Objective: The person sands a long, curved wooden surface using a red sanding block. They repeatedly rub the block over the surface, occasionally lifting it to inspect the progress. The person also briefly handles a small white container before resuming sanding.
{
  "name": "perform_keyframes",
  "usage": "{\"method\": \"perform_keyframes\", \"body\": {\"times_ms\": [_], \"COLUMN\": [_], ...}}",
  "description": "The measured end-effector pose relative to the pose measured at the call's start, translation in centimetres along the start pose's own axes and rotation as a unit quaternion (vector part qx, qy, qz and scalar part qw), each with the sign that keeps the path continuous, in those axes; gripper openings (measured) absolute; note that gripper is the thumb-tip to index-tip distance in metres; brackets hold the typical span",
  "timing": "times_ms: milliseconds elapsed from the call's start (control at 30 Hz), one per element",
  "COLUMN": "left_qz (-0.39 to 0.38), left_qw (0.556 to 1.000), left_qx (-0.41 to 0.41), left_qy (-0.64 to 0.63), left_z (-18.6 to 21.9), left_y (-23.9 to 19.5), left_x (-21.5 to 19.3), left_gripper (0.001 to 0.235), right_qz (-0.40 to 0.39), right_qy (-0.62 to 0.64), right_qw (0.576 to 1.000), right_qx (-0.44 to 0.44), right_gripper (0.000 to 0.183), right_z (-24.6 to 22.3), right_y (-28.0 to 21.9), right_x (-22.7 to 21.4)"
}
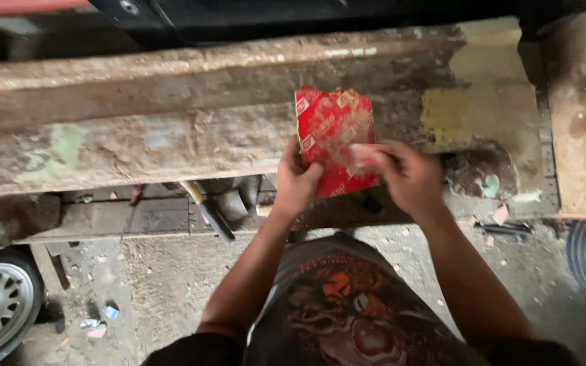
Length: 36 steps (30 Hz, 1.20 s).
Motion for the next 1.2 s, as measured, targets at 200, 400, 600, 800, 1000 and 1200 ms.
{"method": "perform_keyframes", "body": {"times_ms": [200,400,600,800,1000,1200], "left_qz": [0.05,0.078,0.077,0.093,0.083,0.075], "left_qw": [0.998,0.996,0.997,0.989,0.996,0.997], "left_qx": [-0.03,-0.044,-0.02,-0.026,-0.022,-0.015], "left_qy": [0.002,-0.014,-0.022,-0.116,-0.025,0.016], "left_z": [-1.5,-1.6,-0.7,-0.8,-0.4,0.2], "left_y": [-1.1,-1.2,-1.1,-1.8,-2.7,-3.2], "left_x": [-1.7,-1.9,-1.8,-1.6,-2.1,-2.5], "left_gripper": [0.049,0.038,0.031,0.032,0.039,0.039], "right_qz": [0.021,0.013,-0.107,-0.158,-0.094,-0.001], "right_qy": [-0.18,-0.226,-0.293,-0.291,-0.132,-0.041], "right_qw": [0.976,0.943,0.894,0.873,0.965,0.995], "right_qx": [-0.121,-0.245,-0.321,-0.357,-0.208,0.089], "right_gripper": [0.018,0.019,0.031,0.031,0.012,0.015], "right_z": [-2.5,-4.2,-4.7,-4.7,-2.4,2.3], "right_y": [-0.4,-0.7,-1.1,-2.5,-2.8,-0.2], "right_x": [-2.1,-1.3,0.0,0.2,-1.0,-4.3]}}
Point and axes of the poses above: each hand's wrist, its own y-axis towards the middle knuckle, its own x-axis out of the palm, z = x × y, the point moved 5 cm from there along y, towards the middle knuckle, and after that the axes turned 5 degrees about z, right-handed, at the moved point
